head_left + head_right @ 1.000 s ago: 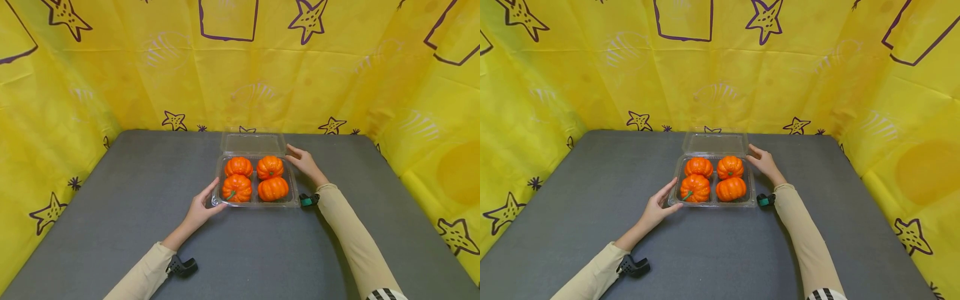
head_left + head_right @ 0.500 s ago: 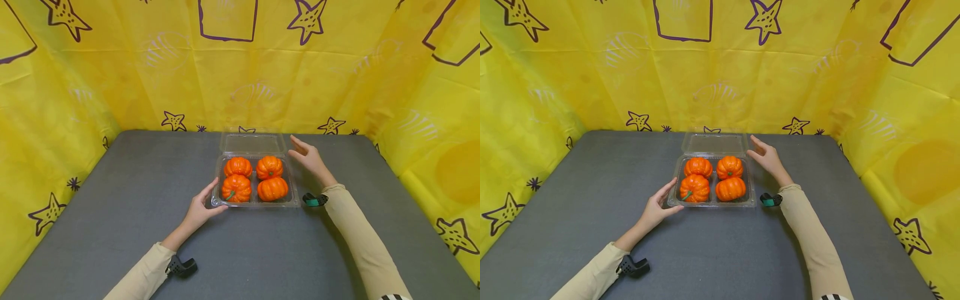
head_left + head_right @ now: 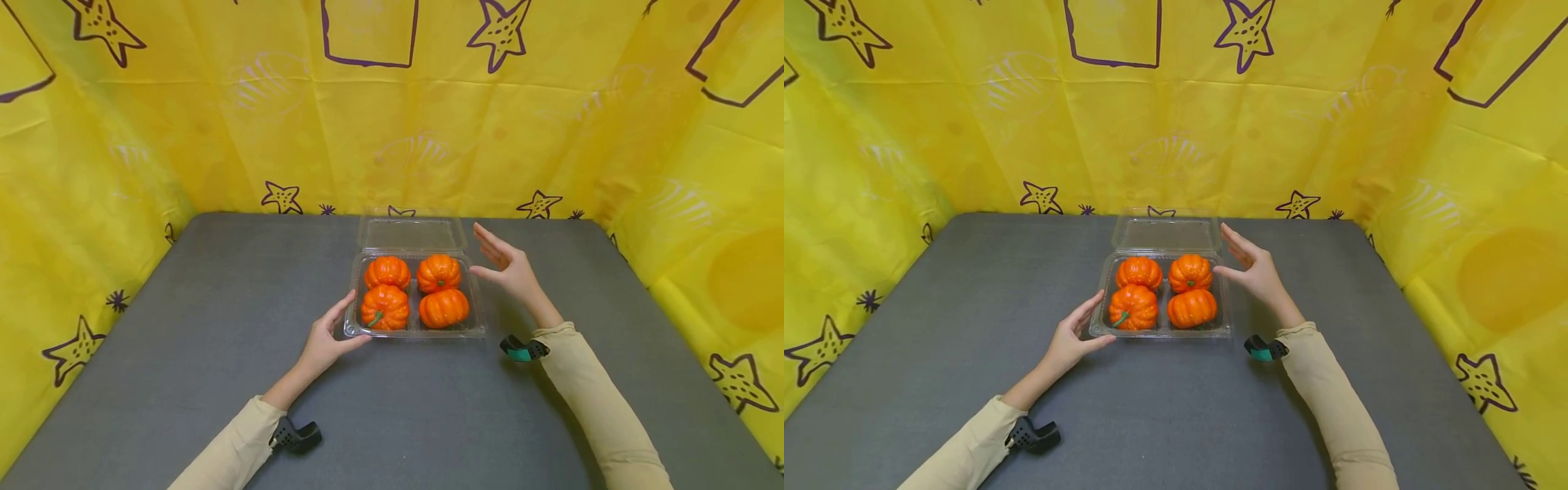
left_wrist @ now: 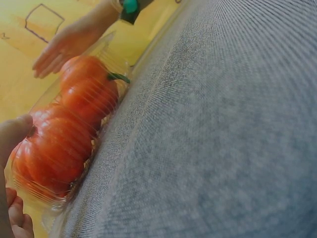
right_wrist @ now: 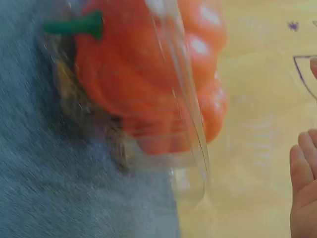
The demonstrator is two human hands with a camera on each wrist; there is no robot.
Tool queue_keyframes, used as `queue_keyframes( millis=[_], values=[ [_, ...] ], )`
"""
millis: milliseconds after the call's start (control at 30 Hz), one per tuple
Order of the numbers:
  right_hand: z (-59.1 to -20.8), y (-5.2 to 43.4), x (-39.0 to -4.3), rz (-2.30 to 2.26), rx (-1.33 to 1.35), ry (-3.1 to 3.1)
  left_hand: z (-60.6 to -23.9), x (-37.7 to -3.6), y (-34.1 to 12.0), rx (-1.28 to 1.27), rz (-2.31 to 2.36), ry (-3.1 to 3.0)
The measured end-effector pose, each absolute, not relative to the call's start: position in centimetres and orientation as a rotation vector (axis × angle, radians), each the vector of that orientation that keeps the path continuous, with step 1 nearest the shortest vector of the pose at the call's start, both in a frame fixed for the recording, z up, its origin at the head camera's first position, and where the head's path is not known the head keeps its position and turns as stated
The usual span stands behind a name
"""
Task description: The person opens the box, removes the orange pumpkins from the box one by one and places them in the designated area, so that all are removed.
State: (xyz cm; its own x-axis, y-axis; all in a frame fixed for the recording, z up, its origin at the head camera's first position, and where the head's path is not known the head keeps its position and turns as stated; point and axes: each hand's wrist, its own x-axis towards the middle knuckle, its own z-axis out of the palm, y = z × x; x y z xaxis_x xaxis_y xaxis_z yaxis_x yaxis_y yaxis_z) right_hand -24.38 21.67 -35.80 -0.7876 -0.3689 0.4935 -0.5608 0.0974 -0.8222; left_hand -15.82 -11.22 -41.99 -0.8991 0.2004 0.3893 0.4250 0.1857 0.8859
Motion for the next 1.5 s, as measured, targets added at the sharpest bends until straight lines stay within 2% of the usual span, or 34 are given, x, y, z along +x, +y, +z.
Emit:
queue_keyframes(
  millis=[567,900,1500],
  values=[
    [-38.3,21.7,-21.7,1.803,1.244,-2.060,-42.0,-15.6,-11.3,-0.600,-1.814,-2.257],
    [-39.5,21.9,-20.2,1.821,1.285,-2.108,-41.9,-15.6,-11.3,-0.594,-1.804,-2.275],
    [-40.8,21.1,-19.9,1.736,1.321,-2.188,-42.0,-15.6,-11.2,-0.590,-1.805,-2.261]
  ],
)
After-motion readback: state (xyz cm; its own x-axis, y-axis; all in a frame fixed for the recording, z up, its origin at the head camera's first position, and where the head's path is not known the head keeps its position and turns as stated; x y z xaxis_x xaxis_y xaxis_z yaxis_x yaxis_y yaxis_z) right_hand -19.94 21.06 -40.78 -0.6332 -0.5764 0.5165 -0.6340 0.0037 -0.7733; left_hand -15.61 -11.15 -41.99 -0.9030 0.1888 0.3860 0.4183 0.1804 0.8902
